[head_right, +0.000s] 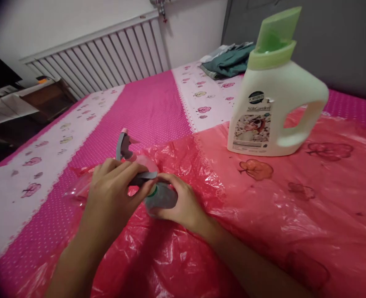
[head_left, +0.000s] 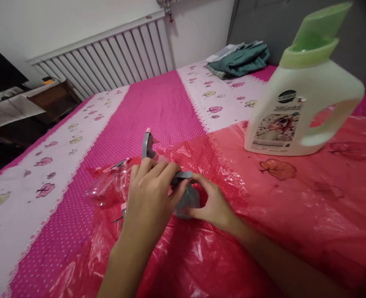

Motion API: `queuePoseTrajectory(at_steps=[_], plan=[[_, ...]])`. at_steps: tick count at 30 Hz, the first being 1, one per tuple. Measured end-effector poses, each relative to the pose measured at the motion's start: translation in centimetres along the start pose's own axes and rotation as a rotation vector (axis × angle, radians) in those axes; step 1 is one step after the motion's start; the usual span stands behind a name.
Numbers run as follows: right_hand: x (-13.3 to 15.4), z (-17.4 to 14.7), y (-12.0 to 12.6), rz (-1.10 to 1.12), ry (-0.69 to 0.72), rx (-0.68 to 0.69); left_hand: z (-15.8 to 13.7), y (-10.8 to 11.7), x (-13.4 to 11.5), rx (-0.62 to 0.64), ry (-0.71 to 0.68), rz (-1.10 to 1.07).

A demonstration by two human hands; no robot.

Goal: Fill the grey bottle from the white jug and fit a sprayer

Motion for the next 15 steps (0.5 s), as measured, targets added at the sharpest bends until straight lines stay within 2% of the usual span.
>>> queuePoseTrajectory(at_steps=[4, 11, 15], plan=[[0.3, -0.2, -0.1, 0.015, -0.002, 0.049, -0.6, 0.3, -0.3, -0.023, -0.040, 0.025], [0.0, -0.6, -0.9, 0.008, -0.009, 0.184, -1.0, 0.6, 0.6, 0.044, -0.035, 0.008], [-0.6, -1.0, -1.6, -0.024, -0.002, 0.212, -0.5, 0.6, -0.4, 0.047, -0.090, 0.043]])
Point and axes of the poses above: each hand's wrist, its own z-axis towards the middle knuckle, its own y-axis out of the back of the hand, x = y × z, the point moved 5 cm from there along z, towards the middle knuckle, and after that the axes turned 2 degrees about -x, right-handed, at the moved point
